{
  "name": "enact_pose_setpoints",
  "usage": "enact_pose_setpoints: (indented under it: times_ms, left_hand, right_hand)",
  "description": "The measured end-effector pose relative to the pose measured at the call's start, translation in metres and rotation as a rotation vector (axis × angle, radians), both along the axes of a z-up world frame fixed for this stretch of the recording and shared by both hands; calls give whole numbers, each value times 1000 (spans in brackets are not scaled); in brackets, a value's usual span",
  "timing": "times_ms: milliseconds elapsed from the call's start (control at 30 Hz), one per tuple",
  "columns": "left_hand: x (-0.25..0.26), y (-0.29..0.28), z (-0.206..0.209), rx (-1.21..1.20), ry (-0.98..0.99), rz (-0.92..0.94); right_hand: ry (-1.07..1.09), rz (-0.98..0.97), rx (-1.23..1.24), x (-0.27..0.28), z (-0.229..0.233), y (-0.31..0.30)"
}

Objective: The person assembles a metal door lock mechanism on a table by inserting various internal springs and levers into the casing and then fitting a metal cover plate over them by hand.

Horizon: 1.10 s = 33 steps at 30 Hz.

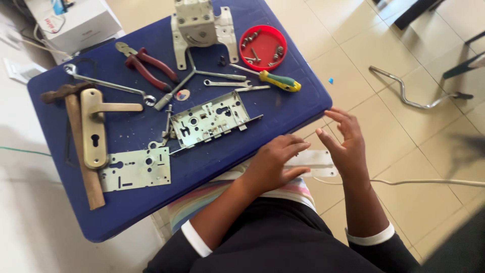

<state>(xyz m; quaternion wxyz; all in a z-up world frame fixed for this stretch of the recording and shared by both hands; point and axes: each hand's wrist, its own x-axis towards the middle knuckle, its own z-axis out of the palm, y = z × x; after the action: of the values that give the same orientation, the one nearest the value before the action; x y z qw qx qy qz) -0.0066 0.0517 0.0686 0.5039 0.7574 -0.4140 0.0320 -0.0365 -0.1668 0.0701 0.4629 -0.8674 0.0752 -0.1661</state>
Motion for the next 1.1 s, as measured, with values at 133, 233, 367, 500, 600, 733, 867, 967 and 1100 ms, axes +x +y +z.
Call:
enact_pose_setpoints:
  times_ms: [133,233,367,500,600,733,867,967,1100]
  left_hand:
    - [5,46,25,-114,-38,265]
    - [7,90,35,-164,-90,556]
    - [12,144,36,-70,-212,786]
    - [9,167,25,-32,-167,868]
    - [12,170,18,-11,-165,853]
    - [14,171,14,11,-173,812]
    - [17,172,13,50,-152,798]
    - [19,172,12,65,-123,786]
    - [22,172,11,101,-90,755]
  right_hand:
    - [-234,118,-77,17,39,38]
    - [-284,220,-52,38,48,67]
    - [-275,334,-71,65,42,109]
    - [-265,502,-166,84,33,141]
    - [-267,610,-251,97,31,150]
    - [-270,667,-341,102,31,144]
    - [-201,658,-315,105,26,135]
    - [-187,642,-345,107,20,133]
    - [-186,653,-267,107,16,130]
